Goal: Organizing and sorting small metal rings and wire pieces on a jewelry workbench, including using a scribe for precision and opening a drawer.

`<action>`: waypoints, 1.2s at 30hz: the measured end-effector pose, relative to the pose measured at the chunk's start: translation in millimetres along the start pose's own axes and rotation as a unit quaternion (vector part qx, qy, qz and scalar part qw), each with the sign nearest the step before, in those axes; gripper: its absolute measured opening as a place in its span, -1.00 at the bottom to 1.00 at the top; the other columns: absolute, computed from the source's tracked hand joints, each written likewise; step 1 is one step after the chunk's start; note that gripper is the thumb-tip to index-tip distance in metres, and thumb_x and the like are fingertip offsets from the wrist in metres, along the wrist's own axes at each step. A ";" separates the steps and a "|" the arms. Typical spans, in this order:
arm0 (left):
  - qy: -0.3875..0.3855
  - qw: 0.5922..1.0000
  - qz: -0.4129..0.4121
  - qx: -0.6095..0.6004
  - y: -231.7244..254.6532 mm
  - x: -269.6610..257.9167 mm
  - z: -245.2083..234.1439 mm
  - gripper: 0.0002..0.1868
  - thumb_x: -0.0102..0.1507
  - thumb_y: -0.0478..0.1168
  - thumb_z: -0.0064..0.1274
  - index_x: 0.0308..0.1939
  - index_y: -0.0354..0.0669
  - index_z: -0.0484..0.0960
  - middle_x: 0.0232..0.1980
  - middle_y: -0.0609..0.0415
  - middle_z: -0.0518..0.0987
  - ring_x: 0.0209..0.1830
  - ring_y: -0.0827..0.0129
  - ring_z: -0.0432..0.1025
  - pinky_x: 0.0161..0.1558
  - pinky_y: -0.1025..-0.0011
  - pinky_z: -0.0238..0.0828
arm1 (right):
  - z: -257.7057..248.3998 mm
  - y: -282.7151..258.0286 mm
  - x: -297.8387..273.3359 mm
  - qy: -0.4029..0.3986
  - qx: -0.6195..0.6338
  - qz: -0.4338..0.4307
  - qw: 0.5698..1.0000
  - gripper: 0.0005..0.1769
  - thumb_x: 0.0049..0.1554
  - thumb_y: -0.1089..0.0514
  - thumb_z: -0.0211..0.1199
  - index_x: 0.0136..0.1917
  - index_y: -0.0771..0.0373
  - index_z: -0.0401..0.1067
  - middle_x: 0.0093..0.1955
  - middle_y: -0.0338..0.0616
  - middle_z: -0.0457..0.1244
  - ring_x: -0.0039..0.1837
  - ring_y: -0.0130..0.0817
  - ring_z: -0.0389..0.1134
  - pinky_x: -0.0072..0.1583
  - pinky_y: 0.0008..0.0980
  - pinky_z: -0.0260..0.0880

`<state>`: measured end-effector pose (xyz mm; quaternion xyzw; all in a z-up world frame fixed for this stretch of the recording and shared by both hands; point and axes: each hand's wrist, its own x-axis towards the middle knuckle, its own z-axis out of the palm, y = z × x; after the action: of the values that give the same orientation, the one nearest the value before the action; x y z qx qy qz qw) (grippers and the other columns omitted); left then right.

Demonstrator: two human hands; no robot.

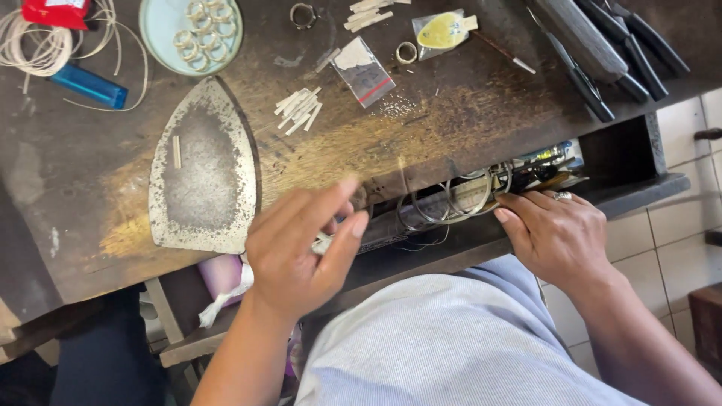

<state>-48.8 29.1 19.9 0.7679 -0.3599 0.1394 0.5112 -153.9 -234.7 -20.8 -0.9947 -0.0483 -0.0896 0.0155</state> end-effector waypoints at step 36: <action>-0.298 0.798 -0.392 0.348 83.3 -148.5 -15.4 -0.50 -0.03 0.29 -0.10 -0.27 0.05 0.57 -0.35 0.10 0.55 -0.29 0.12 0.41 -0.36 0.17 0.28 | -14.0 -5.4 -90.7 -0.021 0.035 -0.053 0.998 -0.37 -0.11 -0.43 -0.01 -0.17 0.13 0.45 -0.29 -0.29 0.28 -0.18 -0.31 0.30 -0.07 -0.33 0.21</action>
<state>-208.6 85.5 -2.7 0.9731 -0.0905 -0.1927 0.0884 -245.7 -238.3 -23.2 -0.9912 -0.1048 -0.0679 0.0446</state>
